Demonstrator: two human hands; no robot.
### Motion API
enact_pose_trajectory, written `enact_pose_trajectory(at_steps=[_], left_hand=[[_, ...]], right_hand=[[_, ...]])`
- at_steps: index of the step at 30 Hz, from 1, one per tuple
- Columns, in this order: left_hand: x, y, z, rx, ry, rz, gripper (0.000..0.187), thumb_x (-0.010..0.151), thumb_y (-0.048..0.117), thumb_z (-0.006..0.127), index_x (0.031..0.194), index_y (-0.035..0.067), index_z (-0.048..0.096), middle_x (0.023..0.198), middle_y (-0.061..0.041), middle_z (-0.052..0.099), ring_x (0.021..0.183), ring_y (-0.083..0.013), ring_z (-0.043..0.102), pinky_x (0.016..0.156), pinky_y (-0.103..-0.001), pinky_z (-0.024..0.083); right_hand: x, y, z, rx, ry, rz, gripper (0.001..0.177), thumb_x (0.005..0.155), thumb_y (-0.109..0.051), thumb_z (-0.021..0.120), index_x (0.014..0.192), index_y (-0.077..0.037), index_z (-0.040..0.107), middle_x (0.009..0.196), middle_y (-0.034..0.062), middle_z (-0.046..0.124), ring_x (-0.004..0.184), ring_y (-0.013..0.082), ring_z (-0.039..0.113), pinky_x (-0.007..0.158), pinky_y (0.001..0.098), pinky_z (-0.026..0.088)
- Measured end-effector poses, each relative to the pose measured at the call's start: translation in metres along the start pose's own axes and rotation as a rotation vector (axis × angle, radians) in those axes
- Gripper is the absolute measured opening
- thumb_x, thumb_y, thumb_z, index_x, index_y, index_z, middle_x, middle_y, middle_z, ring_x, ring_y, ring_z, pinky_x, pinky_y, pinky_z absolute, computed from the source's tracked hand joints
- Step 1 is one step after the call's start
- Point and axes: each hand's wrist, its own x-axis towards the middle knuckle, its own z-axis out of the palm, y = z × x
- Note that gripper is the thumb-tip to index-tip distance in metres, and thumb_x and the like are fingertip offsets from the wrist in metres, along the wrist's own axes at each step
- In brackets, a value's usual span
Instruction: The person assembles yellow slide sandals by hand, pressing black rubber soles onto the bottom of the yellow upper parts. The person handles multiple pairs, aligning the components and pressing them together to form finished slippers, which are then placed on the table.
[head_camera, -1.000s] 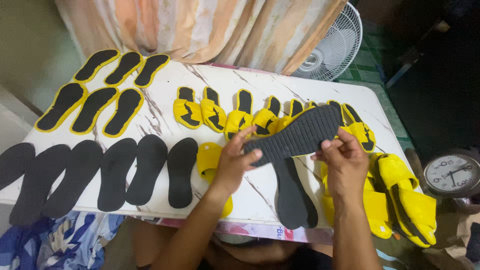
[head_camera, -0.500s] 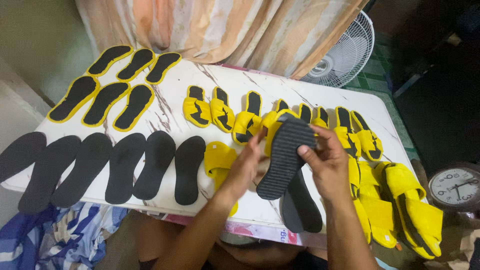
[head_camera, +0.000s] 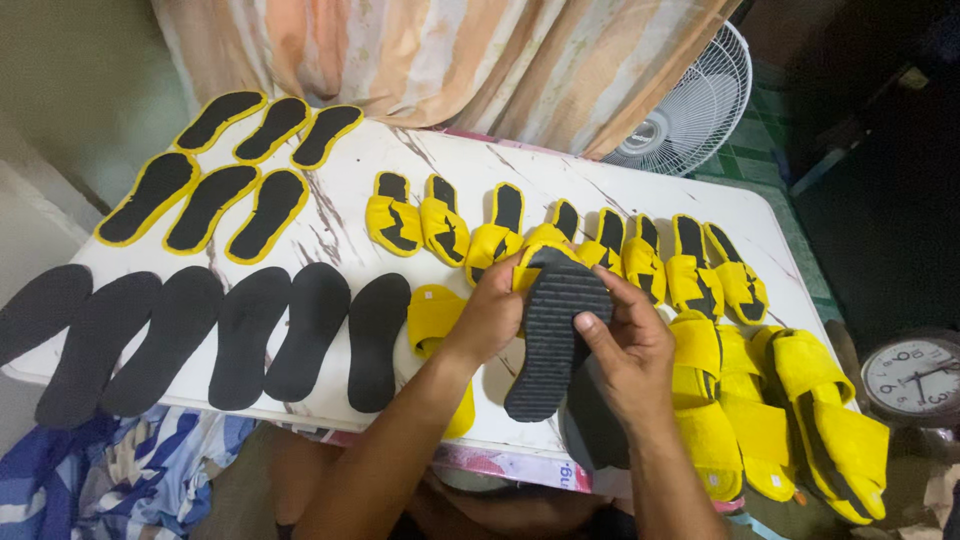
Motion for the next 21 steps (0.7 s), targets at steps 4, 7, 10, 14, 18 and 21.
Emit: enact_pose_trajectory(at_steps=[4,7,10,14,18,21], left_hand=[[-0.002,0.004,0.0,0.016,-0.009,0.019,0.036,0.104,0.007,0.054,0.139,0.001,0.059,0.121,-0.006,0.069,0.107,-0.0117,0.065,0.095,-0.026,0.053],[-0.002,0.003,0.001,0.025,-0.012,0.065,0.039,0.111,0.024,0.046,0.14,0.001,0.059,0.124,-0.008,0.069,0.111,-0.0144,0.066,0.1,-0.029,0.053],[-0.004,0.003,0.004,0.102,0.003,0.123,0.059,0.114,0.043,0.027,0.14,0.001,0.06,0.128,-0.009,0.069,0.117,-0.0172,0.066,0.106,-0.03,0.051],[-0.003,0.003,0.004,0.17,0.017,0.086,0.079,0.111,0.055,0.012,0.139,0.0,0.061,0.129,-0.011,0.069,0.119,-0.0199,0.066,0.111,-0.031,0.049],[-0.001,-0.001,0.004,0.162,0.013,0.054,0.083,0.111,0.057,0.011,0.137,-0.003,0.063,0.122,-0.013,0.071,0.112,-0.0209,0.068,0.107,-0.033,0.052],[0.0,-0.003,0.005,0.236,0.017,0.061,0.083,0.11,0.057,0.012,0.135,-0.003,0.064,0.123,-0.012,0.072,0.114,-0.0187,0.068,0.106,-0.032,0.051]], right_hand=[[-0.002,0.009,-0.002,0.062,0.052,-0.04,0.045,0.091,0.008,0.07,0.131,-0.003,0.052,0.111,0.0095,0.069,0.103,0.0164,0.067,0.094,0.0311,0.055],[-0.004,0.012,-0.003,0.114,0.075,-0.077,0.042,0.09,0.011,0.072,0.126,-0.003,0.055,0.114,0.0096,0.069,0.105,0.0164,0.067,0.096,0.0313,0.055],[-0.004,0.011,-0.005,0.138,0.084,-0.079,0.04,0.09,0.012,0.073,0.124,-0.002,0.057,0.116,0.0107,0.069,0.107,0.0167,0.067,0.098,0.0317,0.054],[-0.004,0.012,-0.006,0.11,0.09,-0.051,0.04,0.088,0.011,0.073,0.122,-0.002,0.056,0.118,0.0121,0.07,0.109,0.0169,0.068,0.099,0.0315,0.055],[-0.006,0.016,-0.009,0.104,0.104,-0.015,0.039,0.088,0.011,0.074,0.122,-0.001,0.057,0.114,0.0124,0.071,0.104,0.017,0.069,0.094,0.0307,0.057],[-0.007,0.02,-0.013,0.084,0.108,-0.022,0.04,0.088,0.011,0.074,0.122,-0.001,0.058,0.113,0.0116,0.07,0.103,0.0164,0.069,0.093,0.0298,0.057]])
